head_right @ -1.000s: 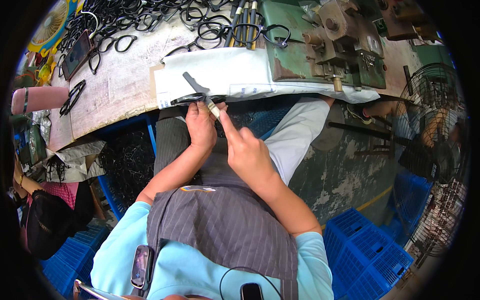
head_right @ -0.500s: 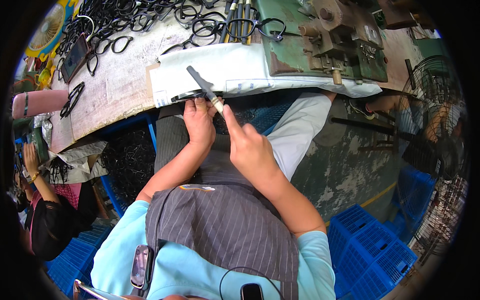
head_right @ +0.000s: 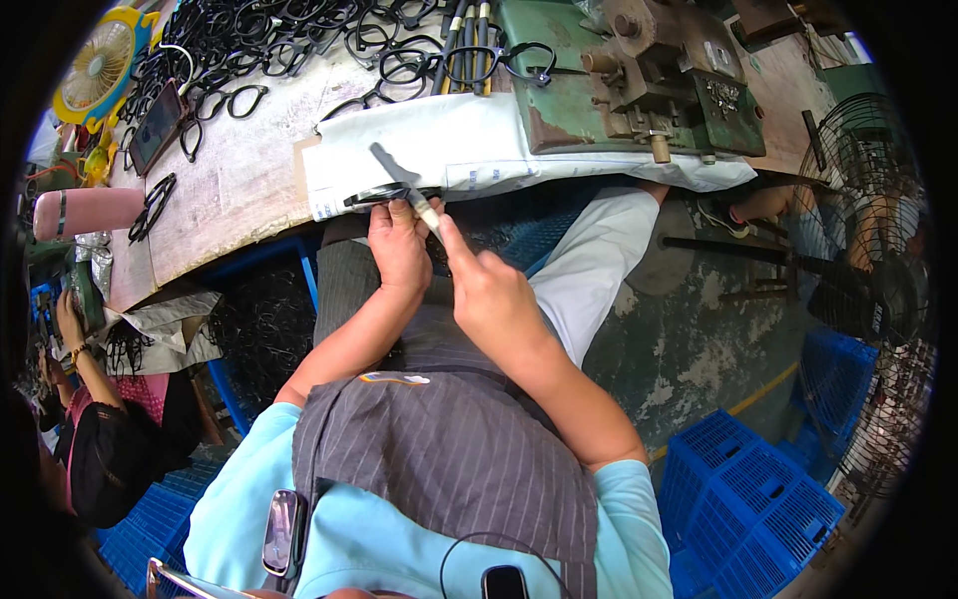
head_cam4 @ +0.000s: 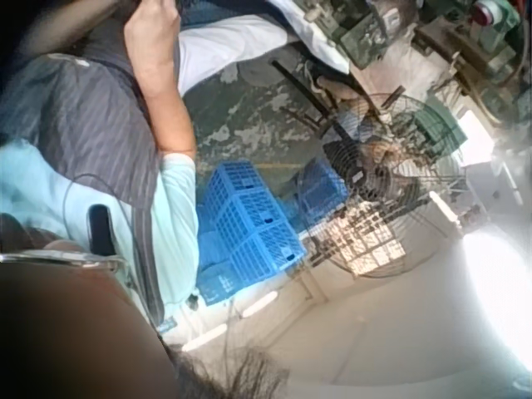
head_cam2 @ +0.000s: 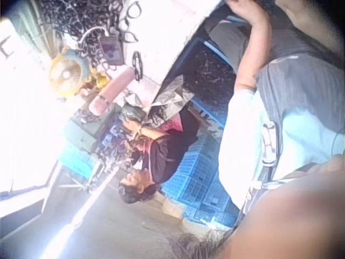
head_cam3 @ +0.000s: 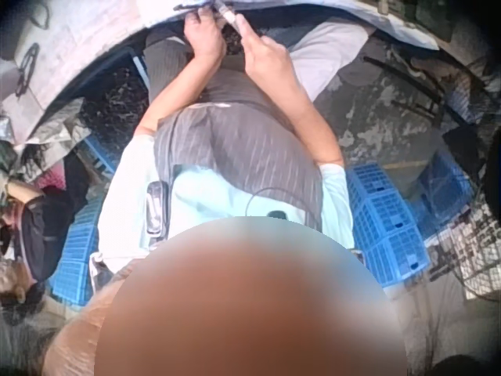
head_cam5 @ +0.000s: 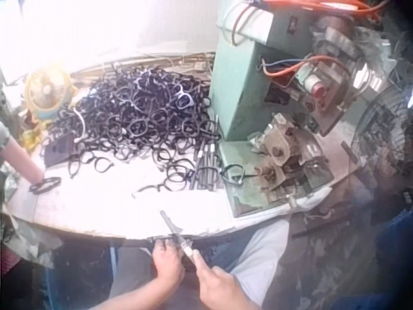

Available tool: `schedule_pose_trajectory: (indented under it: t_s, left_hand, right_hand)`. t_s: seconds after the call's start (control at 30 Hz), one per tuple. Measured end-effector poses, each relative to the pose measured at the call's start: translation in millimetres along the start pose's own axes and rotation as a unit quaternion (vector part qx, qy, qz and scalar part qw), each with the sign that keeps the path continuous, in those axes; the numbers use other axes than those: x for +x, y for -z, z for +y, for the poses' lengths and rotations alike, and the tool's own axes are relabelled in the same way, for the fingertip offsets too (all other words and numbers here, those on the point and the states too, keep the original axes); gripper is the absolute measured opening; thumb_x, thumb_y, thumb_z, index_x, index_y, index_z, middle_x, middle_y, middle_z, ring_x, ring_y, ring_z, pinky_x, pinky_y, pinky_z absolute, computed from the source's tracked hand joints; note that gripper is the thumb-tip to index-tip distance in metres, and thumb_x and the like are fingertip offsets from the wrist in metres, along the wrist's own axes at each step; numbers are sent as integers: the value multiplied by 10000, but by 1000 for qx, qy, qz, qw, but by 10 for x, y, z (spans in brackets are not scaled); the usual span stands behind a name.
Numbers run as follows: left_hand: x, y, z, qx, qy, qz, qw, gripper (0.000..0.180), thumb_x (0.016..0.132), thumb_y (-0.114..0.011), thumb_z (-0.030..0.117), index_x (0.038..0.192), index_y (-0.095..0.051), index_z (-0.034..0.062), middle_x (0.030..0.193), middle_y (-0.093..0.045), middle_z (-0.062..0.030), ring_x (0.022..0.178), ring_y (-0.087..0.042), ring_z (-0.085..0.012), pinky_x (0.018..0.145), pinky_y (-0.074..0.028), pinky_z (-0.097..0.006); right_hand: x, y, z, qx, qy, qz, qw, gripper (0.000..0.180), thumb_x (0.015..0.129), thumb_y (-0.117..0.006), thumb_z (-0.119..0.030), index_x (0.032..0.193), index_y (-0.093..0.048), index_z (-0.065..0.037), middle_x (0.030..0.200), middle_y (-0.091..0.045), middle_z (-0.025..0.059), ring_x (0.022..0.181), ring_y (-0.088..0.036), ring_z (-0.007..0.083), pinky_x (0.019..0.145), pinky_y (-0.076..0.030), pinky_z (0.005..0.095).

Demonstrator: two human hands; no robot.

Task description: The person repeatedly files the edges of black plastic eyeglass frames using a metal file while seated at a workbench. They handle multiple frames one at a time, filing each side and placing them back on the table.

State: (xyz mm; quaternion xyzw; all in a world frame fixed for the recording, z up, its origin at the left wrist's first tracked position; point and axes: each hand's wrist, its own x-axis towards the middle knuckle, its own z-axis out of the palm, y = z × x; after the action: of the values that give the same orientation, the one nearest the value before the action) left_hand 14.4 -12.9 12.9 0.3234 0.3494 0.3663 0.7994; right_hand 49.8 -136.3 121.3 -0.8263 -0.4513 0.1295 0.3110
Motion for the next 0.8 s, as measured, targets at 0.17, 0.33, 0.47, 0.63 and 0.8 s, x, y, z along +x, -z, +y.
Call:
schedule_pose_trajectory:
  t_s: [0.17,0.33,0.47,0.63,0.8]
  left_hand:
    - [-10,-22,-41,-18,-29,-8,999,274,987,-510,271,1039,-468,6,925,-606,-94,831,-665,-243,801,-582,-403]
    - [3,-38,-27,-3,-35,5,999,244,996,-508,214,1025,-455,-22,922,-604,-136,826,-655,-252,780,-574,-403]
    - [-8,-28,-2,-19,-17,-2,1000,240,995,-509,202,1027,-453,-29,934,-603,-139,844,-656,-263,804,-577,-420]
    - [0,-36,-60,-15,-31,8,999,308,971,-521,306,1044,-462,13,898,-592,-100,792,-667,-240,758,-585,-399]
    - [13,-5,-50,-11,-29,-6,999,274,989,-521,236,1029,-451,-25,954,-593,-148,839,-653,-253,795,-579,-408]
  right_hand:
    - [-180,76,-111,2,-37,-32,999,597,842,-564,-23,1418,-420,-87,661,-532,177,550,-572,366,543,-500,448]
    - [119,-101,42,-36,-17,-5,999,581,860,-574,-25,1416,-427,-112,671,-539,180,588,-570,373,544,-478,445]
    - [59,-65,83,-11,-32,3,999,546,880,-557,-53,1409,-432,-104,659,-543,190,582,-582,375,537,-479,455]
    - [-133,7,-92,-10,-57,-51,997,567,860,-560,-63,1411,-432,-97,654,-536,183,522,-573,366,516,-492,454]
    - [188,-144,73,-49,-13,4,999,557,858,-561,-31,1399,-450,-103,665,-539,176,569,-572,371,543,-493,452]
